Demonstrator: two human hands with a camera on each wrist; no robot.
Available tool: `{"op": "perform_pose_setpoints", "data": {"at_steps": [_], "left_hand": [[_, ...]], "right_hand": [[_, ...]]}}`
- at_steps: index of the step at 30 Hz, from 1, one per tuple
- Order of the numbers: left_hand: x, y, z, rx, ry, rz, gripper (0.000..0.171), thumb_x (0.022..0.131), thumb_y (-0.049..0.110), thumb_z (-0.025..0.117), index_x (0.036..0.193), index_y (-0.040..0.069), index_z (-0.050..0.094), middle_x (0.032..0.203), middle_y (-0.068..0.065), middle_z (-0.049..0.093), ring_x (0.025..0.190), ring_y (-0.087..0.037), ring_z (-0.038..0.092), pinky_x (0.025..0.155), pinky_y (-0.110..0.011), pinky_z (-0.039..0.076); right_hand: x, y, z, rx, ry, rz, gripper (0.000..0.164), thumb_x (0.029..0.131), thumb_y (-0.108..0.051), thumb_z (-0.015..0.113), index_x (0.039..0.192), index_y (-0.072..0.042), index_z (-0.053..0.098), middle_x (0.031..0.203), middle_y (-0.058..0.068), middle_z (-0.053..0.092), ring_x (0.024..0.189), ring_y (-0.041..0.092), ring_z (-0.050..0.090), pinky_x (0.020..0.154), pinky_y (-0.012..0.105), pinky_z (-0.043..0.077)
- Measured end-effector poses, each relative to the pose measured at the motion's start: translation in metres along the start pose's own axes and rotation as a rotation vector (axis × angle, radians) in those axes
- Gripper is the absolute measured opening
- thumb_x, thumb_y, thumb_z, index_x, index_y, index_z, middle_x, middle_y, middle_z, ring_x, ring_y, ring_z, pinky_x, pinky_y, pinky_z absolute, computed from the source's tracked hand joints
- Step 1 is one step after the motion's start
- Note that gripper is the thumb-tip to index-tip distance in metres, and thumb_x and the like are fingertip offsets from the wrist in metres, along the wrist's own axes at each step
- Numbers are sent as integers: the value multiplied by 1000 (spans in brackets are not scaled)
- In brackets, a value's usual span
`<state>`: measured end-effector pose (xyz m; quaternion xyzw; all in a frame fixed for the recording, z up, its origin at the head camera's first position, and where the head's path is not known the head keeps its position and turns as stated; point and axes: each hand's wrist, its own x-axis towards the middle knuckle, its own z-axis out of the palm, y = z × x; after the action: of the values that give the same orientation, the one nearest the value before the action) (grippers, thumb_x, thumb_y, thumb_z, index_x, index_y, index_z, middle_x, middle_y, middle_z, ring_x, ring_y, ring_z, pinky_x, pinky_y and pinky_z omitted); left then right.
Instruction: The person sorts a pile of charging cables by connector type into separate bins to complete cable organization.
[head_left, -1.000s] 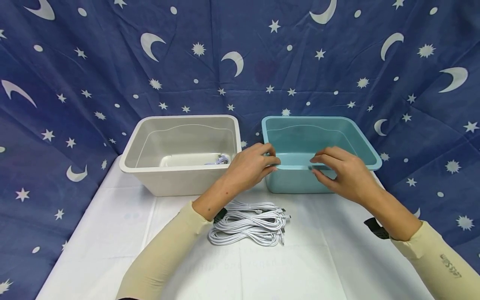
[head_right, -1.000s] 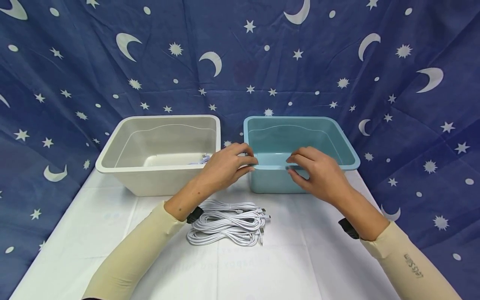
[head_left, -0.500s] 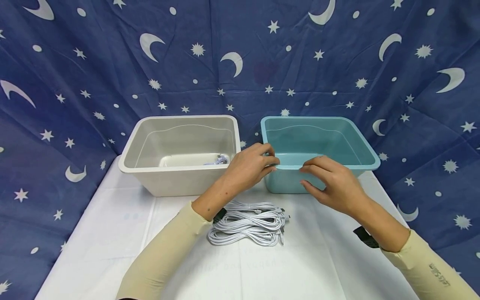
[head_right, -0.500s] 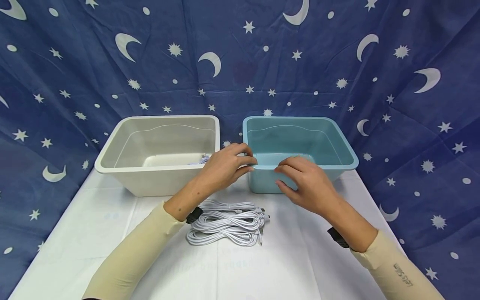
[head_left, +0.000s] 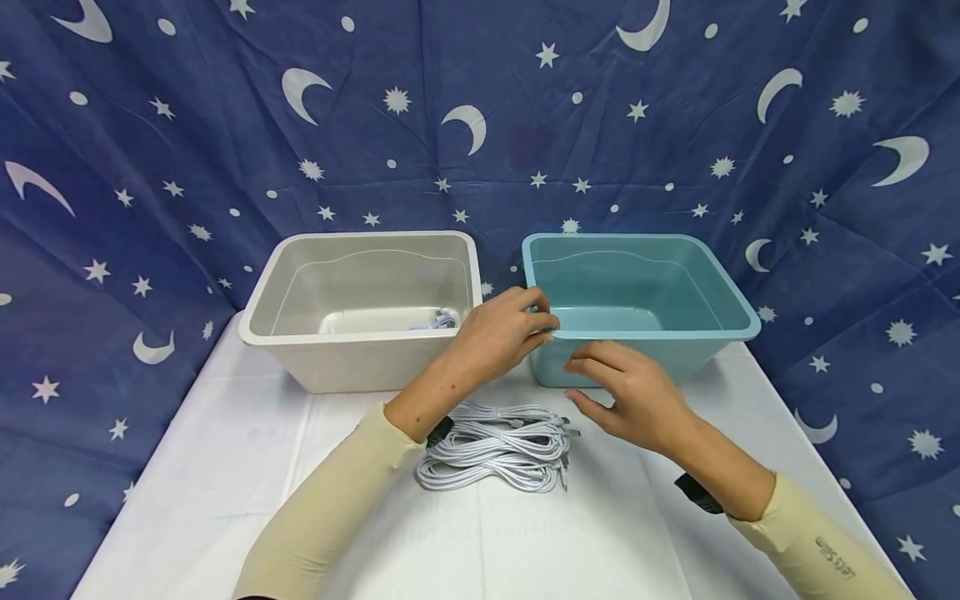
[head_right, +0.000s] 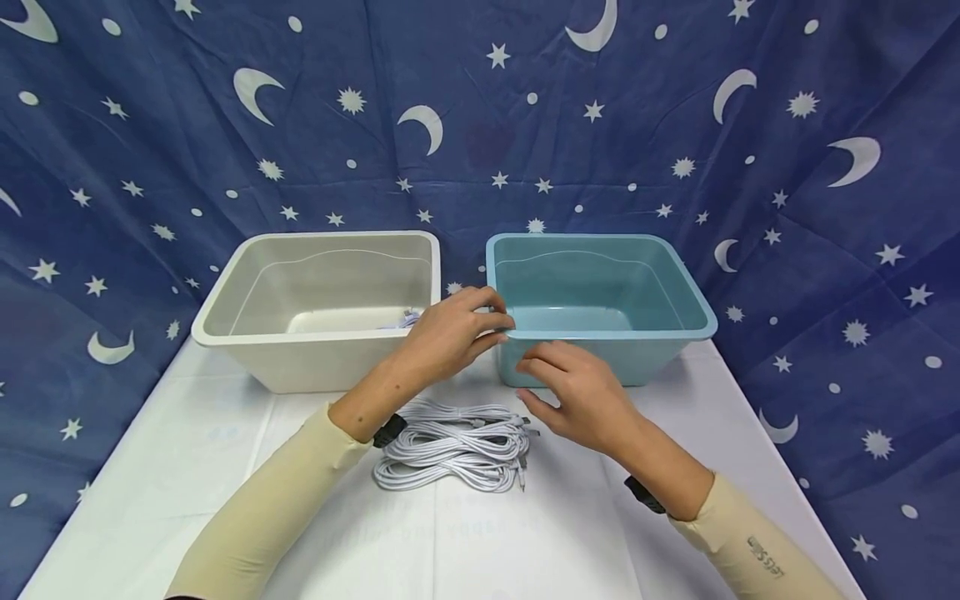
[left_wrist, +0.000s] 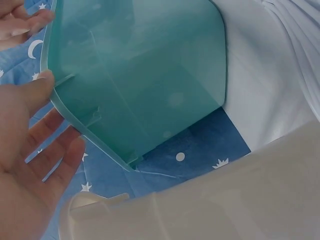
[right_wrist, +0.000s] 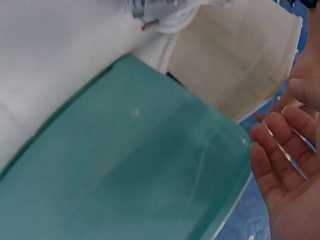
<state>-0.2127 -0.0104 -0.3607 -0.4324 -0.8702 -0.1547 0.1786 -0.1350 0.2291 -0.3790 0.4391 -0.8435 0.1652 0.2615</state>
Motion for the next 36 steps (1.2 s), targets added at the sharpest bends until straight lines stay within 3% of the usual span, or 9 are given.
{"op": "perform_pose_setpoints", "data": {"at_steps": [8,17,28,36], "left_hand": [[0,0,0,-5,-6,-1,20,104,31,71,121,24,81,122,5,65,113,-16,61,85,-27,53],[0,-1,0,-22,-6,-1,21,105,30,70,121,23,81,123,4,64,116,-20,62,87,-29,55],[-2,-1,0,-20,2,-1,21,105,31,70,121,24,81,123,6,64,111,-15,60,83,-27,54],[-2,-1,1,-27,3,0,22,105,32,69,121,24,81,123,6,63,113,-15,60,84,-27,54]], "right_hand": [[-2,-18,29,50,-75,8,35,86,-19,89,117,-12,76,117,0,70,109,19,67,93,37,58],[-1,-37,63,81,-112,-34,30,88,-26,90,112,-16,76,114,-4,70,103,14,67,85,32,58],[-6,-44,94,99,-122,-78,29,86,-23,90,109,-13,76,112,-2,70,104,16,68,92,33,58],[-8,-45,108,92,-150,-61,27,86,-21,90,108,-14,76,111,-1,71,105,17,69,93,34,58]]}}
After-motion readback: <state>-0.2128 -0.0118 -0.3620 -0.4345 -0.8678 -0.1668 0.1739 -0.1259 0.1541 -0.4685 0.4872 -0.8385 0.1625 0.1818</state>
